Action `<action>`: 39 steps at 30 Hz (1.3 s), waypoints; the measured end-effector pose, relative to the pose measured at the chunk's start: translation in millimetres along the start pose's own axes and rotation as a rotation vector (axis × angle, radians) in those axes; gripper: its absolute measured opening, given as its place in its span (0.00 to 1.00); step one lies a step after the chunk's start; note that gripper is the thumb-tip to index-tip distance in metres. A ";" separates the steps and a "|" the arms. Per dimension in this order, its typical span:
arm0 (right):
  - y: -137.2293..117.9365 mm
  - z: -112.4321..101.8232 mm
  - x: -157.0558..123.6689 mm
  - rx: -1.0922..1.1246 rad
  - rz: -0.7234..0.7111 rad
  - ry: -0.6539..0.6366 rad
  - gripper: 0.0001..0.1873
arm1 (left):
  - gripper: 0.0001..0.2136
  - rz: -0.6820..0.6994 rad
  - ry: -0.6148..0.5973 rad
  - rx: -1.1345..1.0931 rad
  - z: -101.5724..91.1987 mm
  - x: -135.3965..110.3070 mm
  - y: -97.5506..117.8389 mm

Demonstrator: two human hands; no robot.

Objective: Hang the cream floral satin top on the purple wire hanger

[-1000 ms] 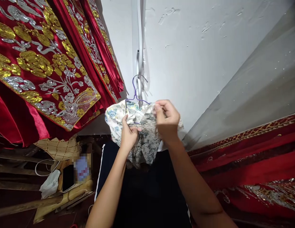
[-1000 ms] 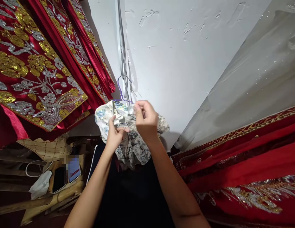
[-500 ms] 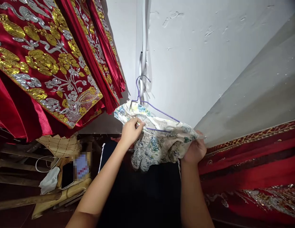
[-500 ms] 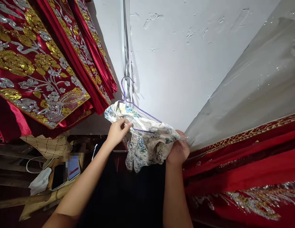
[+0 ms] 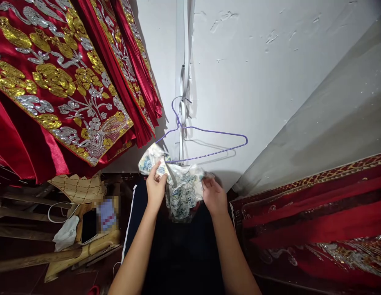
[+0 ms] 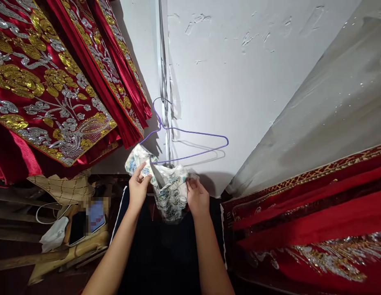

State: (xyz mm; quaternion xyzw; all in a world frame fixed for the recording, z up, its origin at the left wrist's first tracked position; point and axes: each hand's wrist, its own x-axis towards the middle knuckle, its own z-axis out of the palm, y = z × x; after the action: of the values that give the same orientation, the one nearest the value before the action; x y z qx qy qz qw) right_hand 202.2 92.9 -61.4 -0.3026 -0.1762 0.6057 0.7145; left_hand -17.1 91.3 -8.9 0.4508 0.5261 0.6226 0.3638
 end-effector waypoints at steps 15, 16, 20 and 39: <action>19.4 56.4 -40.2 -0.809 0.162 -0.334 0.31 | 0.38 -0.312 -0.060 -0.437 -1.4 -56.0 -1.4; 17.7 61.2 -42.3 -0.767 0.243 -0.403 0.33 | 0.37 -0.286 -0.147 -0.435 4.3 -62.6 6.6; 5.1 78.3 -45.2 -0.525 0.536 -0.504 0.36 | 0.36 -0.144 -0.500 -0.209 16.0 -82.8 39.1; -124.6 131.9 -30.6 -0.857 -0.314 -0.396 0.07 | 0.21 0.324 -0.965 0.551 -41.6 -4.9 42.3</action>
State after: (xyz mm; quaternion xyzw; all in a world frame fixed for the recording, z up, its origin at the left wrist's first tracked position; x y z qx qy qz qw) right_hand 209.0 81.7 122.1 -0.4182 -0.5849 0.4097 0.5614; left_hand -53.9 65.4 30.2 0.8367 0.3676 0.2341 0.3317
